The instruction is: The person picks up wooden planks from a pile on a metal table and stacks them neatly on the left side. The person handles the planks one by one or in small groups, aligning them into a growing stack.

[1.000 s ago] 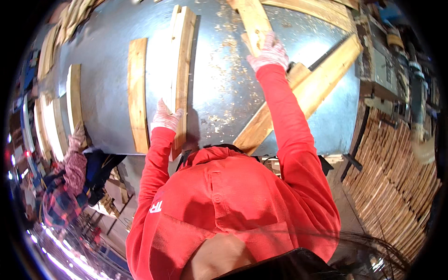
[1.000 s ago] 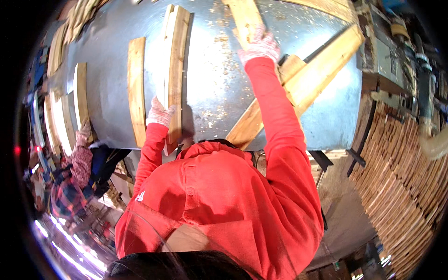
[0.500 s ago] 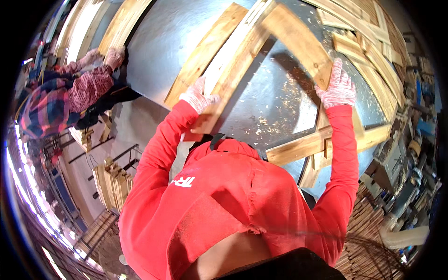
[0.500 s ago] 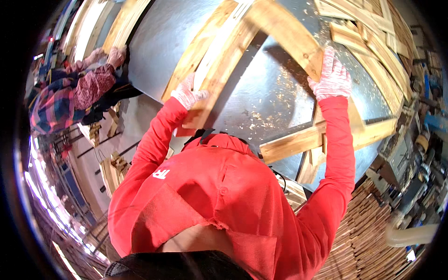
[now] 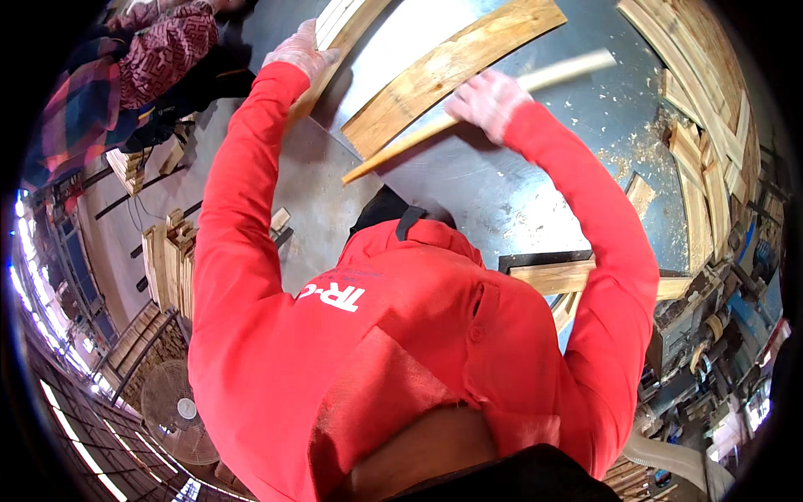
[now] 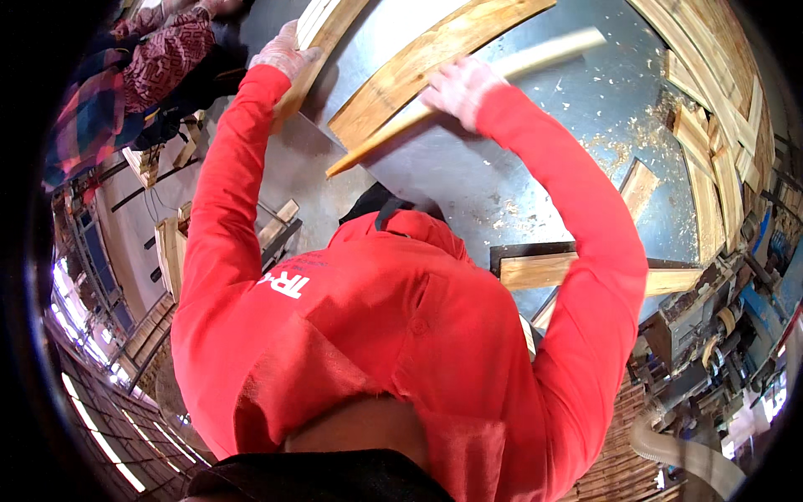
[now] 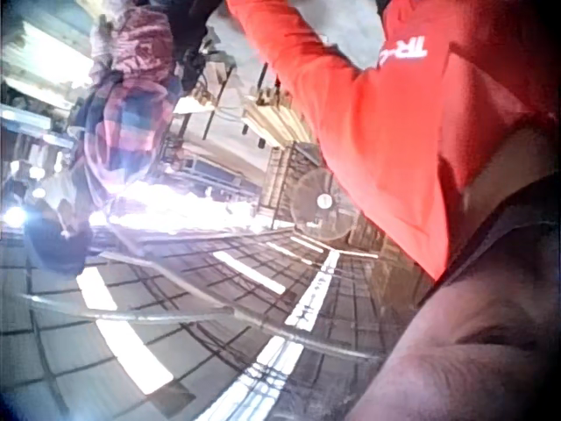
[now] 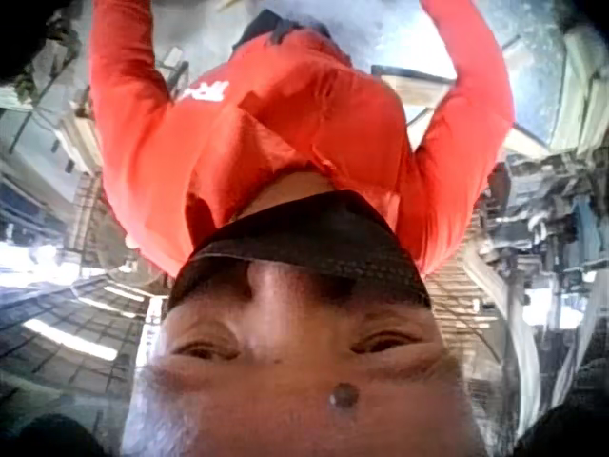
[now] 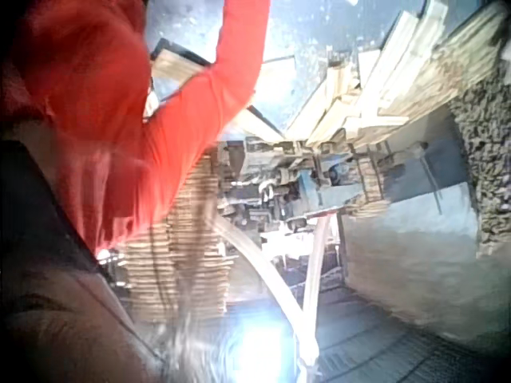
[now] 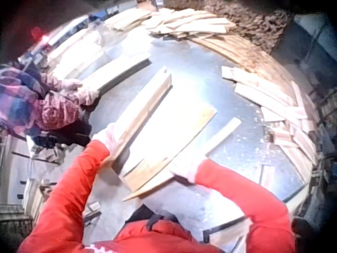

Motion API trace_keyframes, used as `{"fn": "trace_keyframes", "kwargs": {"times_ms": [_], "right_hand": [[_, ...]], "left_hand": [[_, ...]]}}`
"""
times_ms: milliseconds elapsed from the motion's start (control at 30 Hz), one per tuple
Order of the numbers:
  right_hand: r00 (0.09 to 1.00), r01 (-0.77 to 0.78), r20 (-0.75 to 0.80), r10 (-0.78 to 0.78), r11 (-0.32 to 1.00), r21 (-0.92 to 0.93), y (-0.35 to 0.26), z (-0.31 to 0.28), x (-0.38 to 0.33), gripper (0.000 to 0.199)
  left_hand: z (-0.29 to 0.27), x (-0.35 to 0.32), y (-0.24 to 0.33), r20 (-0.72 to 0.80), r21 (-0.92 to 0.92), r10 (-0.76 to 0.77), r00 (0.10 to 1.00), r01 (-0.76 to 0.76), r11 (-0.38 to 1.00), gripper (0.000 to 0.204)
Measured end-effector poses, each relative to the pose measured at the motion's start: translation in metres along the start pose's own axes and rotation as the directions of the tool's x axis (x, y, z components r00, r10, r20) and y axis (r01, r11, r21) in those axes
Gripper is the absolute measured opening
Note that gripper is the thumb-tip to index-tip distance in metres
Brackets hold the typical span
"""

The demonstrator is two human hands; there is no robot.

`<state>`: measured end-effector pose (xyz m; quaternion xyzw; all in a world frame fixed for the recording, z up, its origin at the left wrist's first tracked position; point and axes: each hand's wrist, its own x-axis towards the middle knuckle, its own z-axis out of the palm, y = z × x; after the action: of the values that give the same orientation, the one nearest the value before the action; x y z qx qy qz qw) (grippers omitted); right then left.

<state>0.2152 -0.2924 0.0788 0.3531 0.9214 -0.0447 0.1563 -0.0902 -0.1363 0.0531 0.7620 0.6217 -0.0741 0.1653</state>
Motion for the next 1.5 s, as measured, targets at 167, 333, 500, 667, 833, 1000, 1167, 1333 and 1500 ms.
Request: {"fn": "trace_keyframes", "kwargs": {"times_ms": [167,333,500,667,833,1000,1167,1333,1500], "right_hand": [[0.751,-0.495,-0.297,0.59,0.8,0.339,0.024,0.019,0.053,0.056],[-0.075,-0.914,0.061,0.995,-0.093,0.394,-0.013,0.07,-0.114,0.078],[-0.875,-0.378,0.371,0.31,-0.917,-0.125,-0.135,0.109,-0.317,0.111],[-0.808,0.121,0.589,-0.001,-0.979,0.165,-0.242,0.177,-0.345,0.125],[-0.803,0.108,0.554,0.221,-0.859,0.5,-0.215,0.167,-0.394,0.134],[-0.791,0.077,0.606,0.086,-0.968,0.238,-0.183,0.154,-0.403,0.101],[-0.792,-0.031,0.517,0.324,-0.868,0.496,-0.234,0.098,-0.322,0.087],[-0.466,-0.091,0.595,0.655,-0.704,0.704,-0.256,0.084,-0.208,0.108],[0.005,-0.365,0.6,0.8,-0.557,0.746,-0.229,0.041,-0.17,0.092]], "left_hand": [[0.004,0.009,0.004,0.081,-0.074,0.023,0.996,-0.017,0.997,0.071],[0.006,0.002,0.003,0.079,-0.591,0.091,0.993,-0.027,0.806,0.056],[-0.018,-0.029,0.016,0.194,-0.923,0.527,0.827,-0.027,0.383,0.065],[0.007,-0.063,0.137,0.051,-0.938,0.639,0.768,-0.183,0.294,0.059],[0.054,-0.117,0.253,0.15,-0.943,0.728,0.669,-0.123,0.308,0.045],[0.139,-0.126,0.277,0.356,-0.924,0.764,0.537,0.078,0.375,0.049],[0.168,-0.151,0.278,0.332,-0.916,0.674,0.66,0.055,0.398,0.055],[0.165,-0.163,0.291,0.317,-0.892,0.72,0.618,-0.065,0.448,0.048],[0.16,-0.172,0.297,0.342,-0.897,0.729,0.593,-0.025,0.441,0.044]]}}
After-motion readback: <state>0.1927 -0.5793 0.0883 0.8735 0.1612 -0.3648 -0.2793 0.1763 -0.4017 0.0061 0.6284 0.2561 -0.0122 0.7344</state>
